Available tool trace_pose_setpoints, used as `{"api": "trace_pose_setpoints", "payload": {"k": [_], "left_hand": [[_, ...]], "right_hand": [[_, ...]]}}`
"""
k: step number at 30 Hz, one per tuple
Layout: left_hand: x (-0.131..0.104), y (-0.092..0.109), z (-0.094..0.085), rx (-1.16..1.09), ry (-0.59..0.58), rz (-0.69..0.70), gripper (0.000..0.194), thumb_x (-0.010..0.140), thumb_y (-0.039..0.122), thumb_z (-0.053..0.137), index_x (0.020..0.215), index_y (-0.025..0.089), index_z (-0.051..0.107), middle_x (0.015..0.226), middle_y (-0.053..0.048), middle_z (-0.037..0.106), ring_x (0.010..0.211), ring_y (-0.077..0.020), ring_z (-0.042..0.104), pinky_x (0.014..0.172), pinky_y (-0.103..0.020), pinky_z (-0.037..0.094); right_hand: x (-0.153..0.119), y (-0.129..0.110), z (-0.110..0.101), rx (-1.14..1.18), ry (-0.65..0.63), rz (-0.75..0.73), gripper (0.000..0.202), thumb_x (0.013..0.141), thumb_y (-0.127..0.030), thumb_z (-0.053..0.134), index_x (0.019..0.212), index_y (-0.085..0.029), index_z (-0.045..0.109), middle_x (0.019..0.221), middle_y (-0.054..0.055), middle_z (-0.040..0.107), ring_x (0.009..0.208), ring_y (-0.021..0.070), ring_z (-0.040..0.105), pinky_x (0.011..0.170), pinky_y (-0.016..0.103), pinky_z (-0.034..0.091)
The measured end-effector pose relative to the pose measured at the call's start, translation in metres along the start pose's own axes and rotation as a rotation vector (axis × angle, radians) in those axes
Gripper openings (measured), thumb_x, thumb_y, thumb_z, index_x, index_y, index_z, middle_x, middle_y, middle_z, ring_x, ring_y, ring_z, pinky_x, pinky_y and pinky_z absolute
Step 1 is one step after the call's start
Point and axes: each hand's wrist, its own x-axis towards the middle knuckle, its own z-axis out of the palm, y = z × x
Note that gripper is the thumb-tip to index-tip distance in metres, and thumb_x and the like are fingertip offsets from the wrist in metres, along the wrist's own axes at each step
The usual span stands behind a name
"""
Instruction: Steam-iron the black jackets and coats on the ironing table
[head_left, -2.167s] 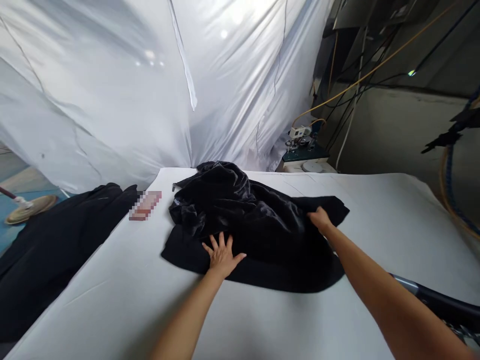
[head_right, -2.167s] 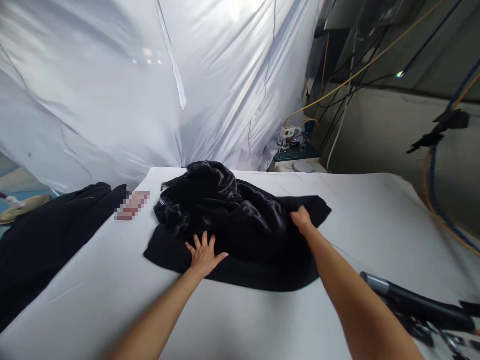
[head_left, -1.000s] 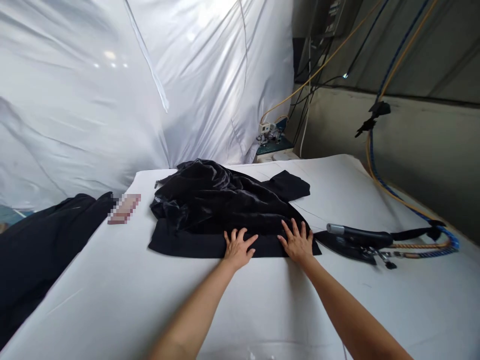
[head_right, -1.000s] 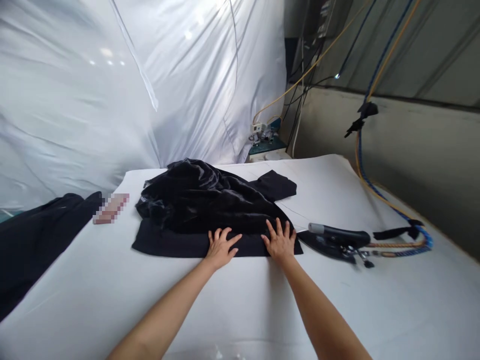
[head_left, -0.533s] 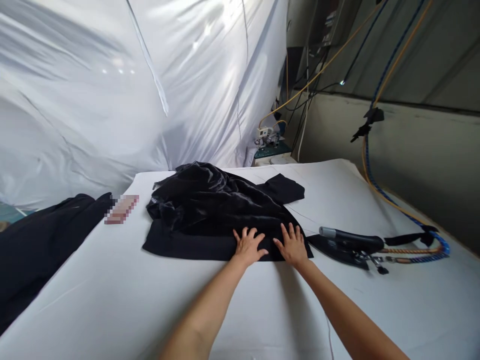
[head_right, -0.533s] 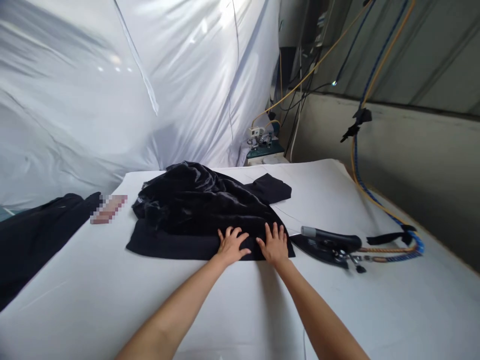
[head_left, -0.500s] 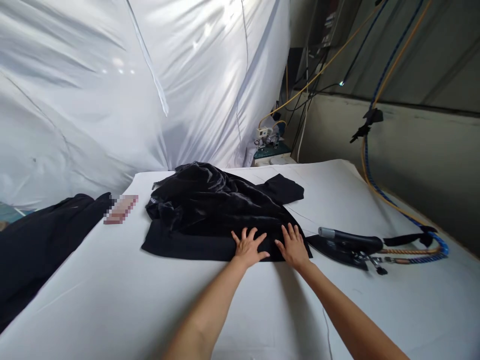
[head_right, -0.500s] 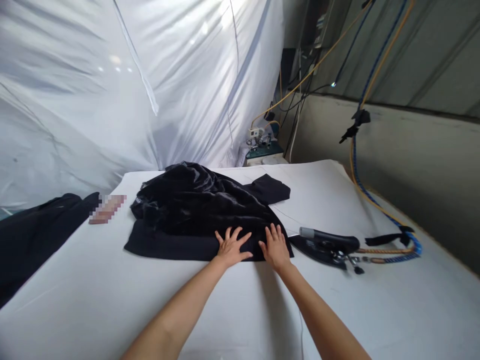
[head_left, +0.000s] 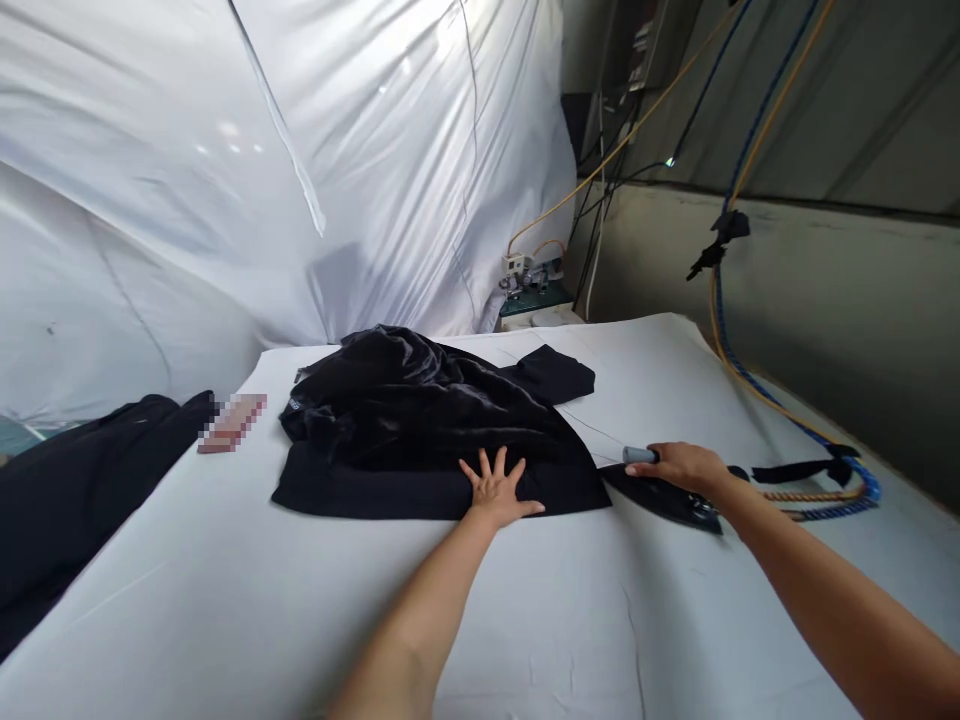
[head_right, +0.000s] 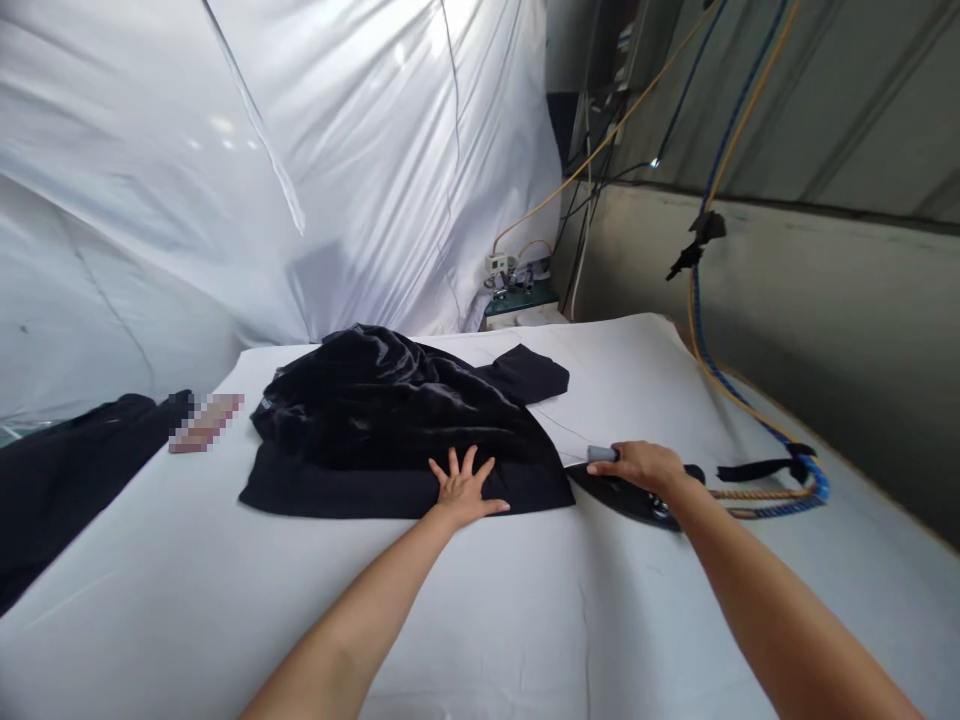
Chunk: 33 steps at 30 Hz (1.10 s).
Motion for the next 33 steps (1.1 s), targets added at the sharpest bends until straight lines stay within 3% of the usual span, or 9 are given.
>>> {"api": "trace_pose_setpoints", "payload": {"k": [2, 4, 7, 9, 14, 18, 23, 27, 33], "left_hand": [[-0.004, -0.002, -0.001, -0.028, 0.002, 0.018, 0.085, 0.061, 0.073, 0.047, 0.136, 0.038, 0.026, 0.149, -0.004, 0.007, 0.130, -0.0456, -0.006, 0.089, -0.073, -0.009], [-0.013, -0.008, -0.001, -0.043, 0.093, 0.051, 0.077, 0.066, 0.067, 0.049, 0.134, 0.035, 0.031, 0.146, -0.004, 0.015, 0.131, -0.0407, 0.003, 0.096, -0.069, -0.005], [-0.032, -0.025, 0.000, -0.026, 0.337, 0.067, 0.049, 0.078, 0.051, 0.048, 0.121, 0.027, 0.048, 0.130, -0.006, 0.039, 0.124, -0.0260, 0.027, 0.107, -0.053, 0.003], [-0.044, -0.043, 0.002, -0.008, 0.431, 0.031, 0.032, 0.082, 0.041, 0.046, 0.108, 0.025, 0.055, 0.114, -0.005, 0.049, 0.114, -0.0205, 0.037, 0.108, -0.045, 0.011], [-0.064, -0.098, 0.000, 0.050, 0.461, -0.129, 0.022, 0.082, 0.036, 0.048, 0.098, 0.025, 0.058, 0.106, -0.004, 0.051, 0.103, -0.0206, 0.041, 0.099, -0.042, 0.027], [-0.078, -0.138, -0.003, 0.107, 0.513, -0.312, 0.026, 0.082, 0.037, 0.048, 0.101, 0.024, 0.058, 0.117, -0.007, 0.044, 0.111, -0.0238, 0.037, 0.100, -0.047, 0.024], [-0.093, -0.173, -0.006, 0.100, 0.461, -0.460, 0.037, 0.082, 0.043, 0.044, 0.111, 0.023, 0.055, 0.131, -0.009, 0.032, 0.126, -0.0349, 0.021, 0.101, -0.052, 0.020], [-0.091, -0.184, -0.013, 0.028, 0.325, -0.525, 0.047, 0.079, 0.050, 0.044, 0.121, 0.030, 0.049, 0.144, -0.006, 0.014, 0.128, -0.0441, 0.013, 0.100, -0.055, 0.018], [-0.084, -0.186, -0.034, -0.029, 0.148, -0.588, 0.059, 0.071, 0.062, 0.047, 0.126, 0.042, 0.040, 0.148, -0.005, 0.008, 0.123, -0.0471, 0.023, 0.095, -0.060, 0.019]], "right_hand": [[-0.001, 0.000, -0.005, 0.029, 0.022, 0.035, 0.062, 0.061, -0.077, 0.043, 0.082, -0.022, 0.063, 0.087, 0.010, 0.065, 0.086, 0.0306, 0.058, 0.068, 0.038, 0.041], [-0.008, -0.006, -0.011, 0.060, 0.063, 0.016, 0.064, 0.063, -0.077, 0.039, 0.082, -0.021, 0.063, 0.085, 0.011, 0.065, 0.082, 0.0295, 0.059, 0.066, 0.035, 0.041], [-0.020, -0.031, -0.016, 0.038, 0.098, -0.159, 0.064, 0.066, -0.075, 0.038, 0.088, -0.020, 0.062, 0.084, 0.011, 0.065, 0.079, 0.0276, 0.059, 0.066, 0.033, 0.040], [-0.024, -0.058, -0.010, -0.032, 0.050, -0.301, 0.066, 0.065, -0.076, 0.038, 0.091, -0.020, 0.062, 0.083, 0.011, 0.065, 0.079, 0.0280, 0.060, 0.066, 0.034, 0.040], [-0.010, -0.121, 0.016, -0.170, 0.032, -0.397, 0.072, 0.062, -0.080, 0.035, 0.093, -0.021, 0.062, 0.083, 0.011, 0.066, 0.084, 0.0320, 0.060, 0.068, 0.038, 0.041], [0.007, -0.140, 0.020, -0.185, 0.055, -0.366, 0.069, 0.063, -0.080, 0.034, 0.091, -0.022, 0.062, 0.084, 0.010, 0.066, 0.085, 0.0314, 0.060, 0.068, 0.039, 0.041], [0.007, -0.143, 0.016, -0.212, 0.041, -0.445, 0.070, 0.064, -0.080, 0.035, 0.093, -0.022, 0.062, 0.083, 0.009, 0.066, 0.083, 0.0297, 0.060, 0.067, 0.036, 0.041], [0.000, -0.148, 0.020, -0.246, 0.016, -0.524, 0.072, 0.062, -0.080, 0.037, 0.096, -0.022, 0.062, 0.081, 0.009, 0.067, 0.081, 0.0308, 0.060, 0.065, 0.036, 0.040], [-0.004, -0.174, 0.023, -0.215, 0.037, -0.431, 0.068, 0.066, -0.079, 0.031, 0.087, -0.021, 0.059, 0.080, 0.009, 0.066, 0.078, 0.0289, 0.061, 0.060, 0.033, 0.039]]}}
